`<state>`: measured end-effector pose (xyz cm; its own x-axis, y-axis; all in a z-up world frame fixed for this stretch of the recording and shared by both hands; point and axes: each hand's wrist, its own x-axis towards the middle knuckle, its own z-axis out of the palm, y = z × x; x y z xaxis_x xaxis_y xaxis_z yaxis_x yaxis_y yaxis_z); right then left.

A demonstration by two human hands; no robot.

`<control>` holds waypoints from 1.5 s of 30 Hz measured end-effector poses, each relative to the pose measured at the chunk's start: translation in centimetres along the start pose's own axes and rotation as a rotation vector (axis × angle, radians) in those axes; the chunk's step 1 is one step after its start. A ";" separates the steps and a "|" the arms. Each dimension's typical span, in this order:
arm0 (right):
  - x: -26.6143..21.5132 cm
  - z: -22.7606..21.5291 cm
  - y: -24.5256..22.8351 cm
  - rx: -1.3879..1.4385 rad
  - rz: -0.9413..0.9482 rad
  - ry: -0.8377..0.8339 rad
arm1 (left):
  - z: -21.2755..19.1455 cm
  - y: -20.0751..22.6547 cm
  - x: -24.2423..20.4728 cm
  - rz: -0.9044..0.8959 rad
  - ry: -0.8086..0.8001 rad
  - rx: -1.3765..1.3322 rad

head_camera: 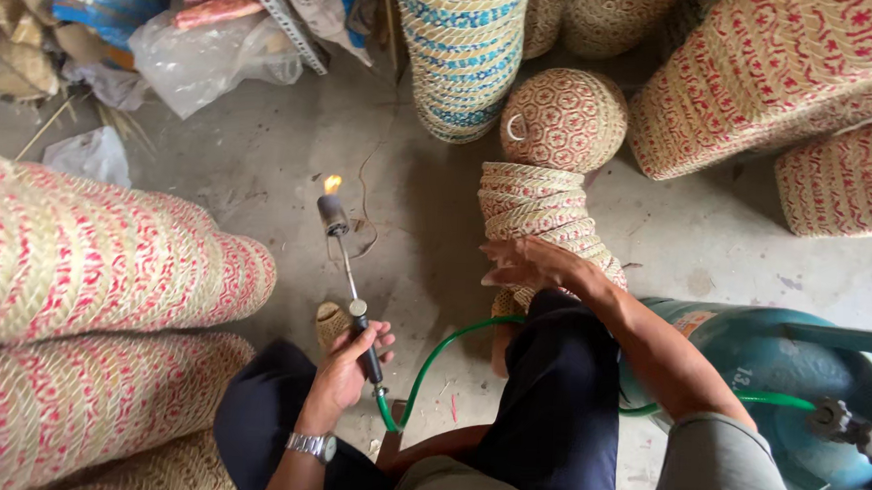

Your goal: The person sits on the floor and uses a blowtorch to apply heat to the surface of woven baskets. They pick up baskets from a stack, rotate them to treat different sides, and place them back down or into a small pile.

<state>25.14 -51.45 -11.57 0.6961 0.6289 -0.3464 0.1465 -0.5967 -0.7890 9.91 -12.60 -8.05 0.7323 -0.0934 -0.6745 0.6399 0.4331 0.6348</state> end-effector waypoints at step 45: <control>-8.2 2.0 -12.1 1.127 -0.008 0.767 | 14.5 -6.9 34.0 0.513 -0.187 1.764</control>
<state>16.20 -48.41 -0.20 0.9641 -0.0221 -0.2648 -0.2388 0.3648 -0.8999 33.74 -31.76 -29.86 0.8447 -0.4104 -0.3436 -0.2459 -0.8678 0.4319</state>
